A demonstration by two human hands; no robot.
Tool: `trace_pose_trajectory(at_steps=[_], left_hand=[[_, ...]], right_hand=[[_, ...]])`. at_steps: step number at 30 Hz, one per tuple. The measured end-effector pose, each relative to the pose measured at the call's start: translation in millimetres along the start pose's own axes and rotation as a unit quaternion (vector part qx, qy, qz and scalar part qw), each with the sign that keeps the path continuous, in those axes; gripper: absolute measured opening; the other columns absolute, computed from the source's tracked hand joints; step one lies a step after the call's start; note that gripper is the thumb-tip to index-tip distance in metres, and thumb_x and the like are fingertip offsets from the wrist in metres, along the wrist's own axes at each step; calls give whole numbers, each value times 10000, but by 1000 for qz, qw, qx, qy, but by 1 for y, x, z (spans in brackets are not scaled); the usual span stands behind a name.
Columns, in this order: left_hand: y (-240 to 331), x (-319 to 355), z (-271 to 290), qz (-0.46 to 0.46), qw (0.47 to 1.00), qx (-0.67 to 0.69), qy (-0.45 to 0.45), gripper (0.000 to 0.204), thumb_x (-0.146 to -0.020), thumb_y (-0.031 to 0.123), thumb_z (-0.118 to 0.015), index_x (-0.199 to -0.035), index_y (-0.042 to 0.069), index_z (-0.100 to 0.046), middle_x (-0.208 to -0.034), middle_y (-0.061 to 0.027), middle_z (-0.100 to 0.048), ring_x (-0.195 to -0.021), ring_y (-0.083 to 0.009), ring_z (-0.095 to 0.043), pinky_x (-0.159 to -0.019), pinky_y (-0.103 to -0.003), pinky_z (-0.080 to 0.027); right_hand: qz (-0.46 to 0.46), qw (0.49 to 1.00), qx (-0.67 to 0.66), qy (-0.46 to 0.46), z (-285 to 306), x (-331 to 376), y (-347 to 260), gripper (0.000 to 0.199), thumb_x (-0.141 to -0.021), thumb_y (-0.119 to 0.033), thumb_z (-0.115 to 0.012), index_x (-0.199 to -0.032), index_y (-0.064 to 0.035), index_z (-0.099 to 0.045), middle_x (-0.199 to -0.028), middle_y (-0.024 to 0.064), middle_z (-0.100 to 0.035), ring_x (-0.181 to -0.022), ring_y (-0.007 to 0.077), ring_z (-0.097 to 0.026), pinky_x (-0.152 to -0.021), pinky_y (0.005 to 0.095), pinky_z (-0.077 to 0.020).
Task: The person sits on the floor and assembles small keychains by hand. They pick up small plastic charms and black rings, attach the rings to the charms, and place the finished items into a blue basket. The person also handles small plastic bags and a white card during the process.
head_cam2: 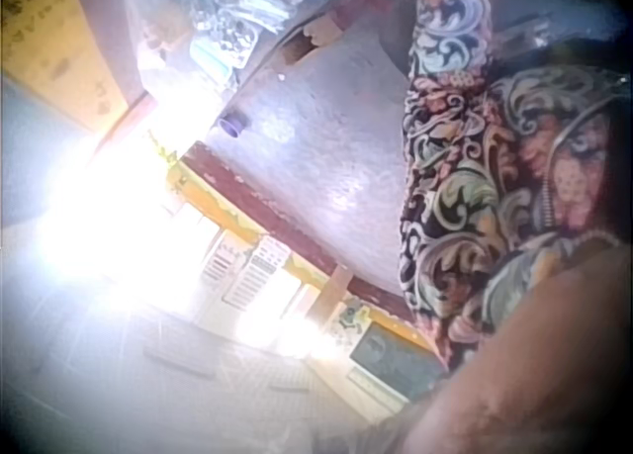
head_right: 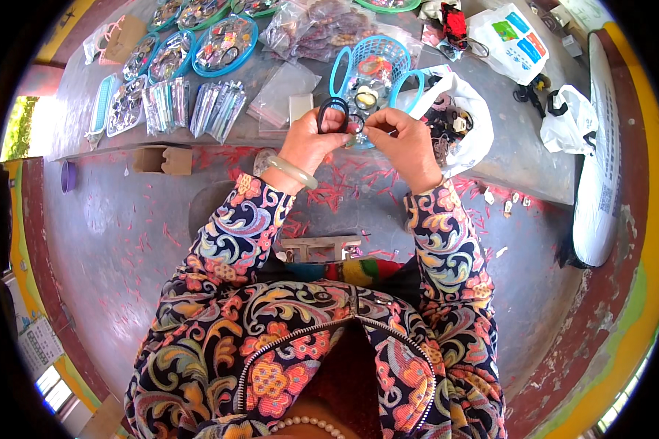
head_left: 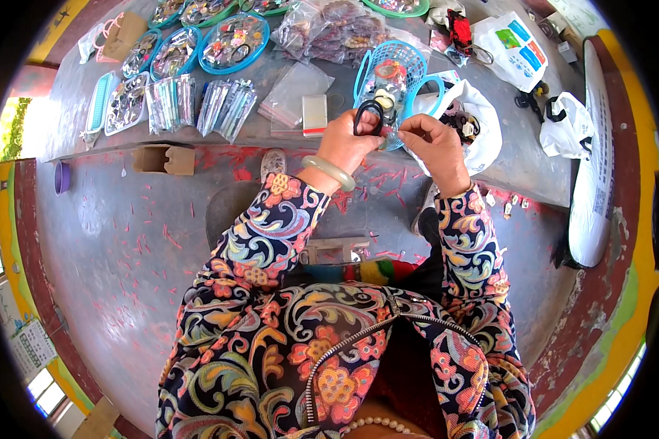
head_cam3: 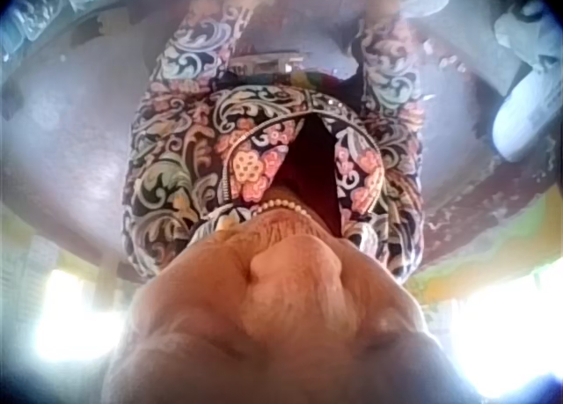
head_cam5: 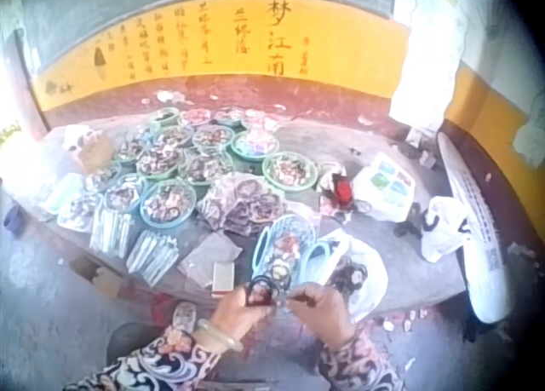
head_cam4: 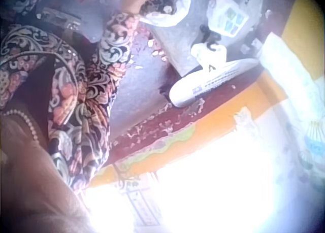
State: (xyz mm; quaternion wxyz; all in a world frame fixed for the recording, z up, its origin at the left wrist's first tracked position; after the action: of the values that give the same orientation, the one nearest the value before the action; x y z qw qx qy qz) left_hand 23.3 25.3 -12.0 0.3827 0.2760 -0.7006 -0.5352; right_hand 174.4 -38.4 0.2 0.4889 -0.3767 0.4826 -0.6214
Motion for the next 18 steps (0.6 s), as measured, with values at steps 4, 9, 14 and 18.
trace_pose_trajectory(at_steps=[4, 9, 14, 18], left_hand=[[-2, -1, -2, -37, 998, -34, 32, 231, -674, -27, -629, -892, -30, -552, -803, -61, -618, -761, -105, -588, -666, -237, -467], [0, 3, -8, -119, 982, -138, 40, 270, -663, 13, -631, -925, 0, -568, -802, -86, -630, -739, -139, -606, -673, -262, -473], [-5, 0, -7, -114, 981, -149, 44, 262, -659, 33, -642, -907, -3, -565, -780, -99, -633, -731, -151, -614, -663, -269, -471], [-9, -1, -7, -108, 985, -128, 47, 261, -658, 35, -643, -903, -2, -565, -780, -100, -633, -723, -168, -617, -662, -274, -471]], right_hand=[[59, 984, 162, 44, -11, 4, -15, 148, -724, -142, -641, -790, -19, -592, -719, 78, -597, -625, 169, -574, -564, 269, -440], [65, 976, 198, 64, -14, 6, -14, 155, -700, -156, -640, -757, -25, -581, -707, 117, -592, -623, 261, -583, -567, 328, -450], [76, 968, 226, 74, -13, 6, -13, 105, -683, -109, -610, -723, -22, -566, -685, 125, -586, -618, 277, -582, -561, 346, -450], [71, 972, 213, 70, -13, 7, -14, 101, -674, -82, -581, -753, -19, -575, -695, 131, -596, -622, 274, -590, -570, 334, -456]])
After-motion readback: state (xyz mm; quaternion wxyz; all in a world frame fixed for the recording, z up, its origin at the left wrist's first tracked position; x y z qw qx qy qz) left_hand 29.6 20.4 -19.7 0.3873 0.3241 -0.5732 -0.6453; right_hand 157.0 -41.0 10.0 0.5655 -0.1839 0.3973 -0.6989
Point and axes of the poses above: each hand's wrist, its own x-axis away from the middle knuckle, its own z-axis out of the back of the hand, y = z × x, the point moved 3 cm from there along -x, towards the middle knuckle
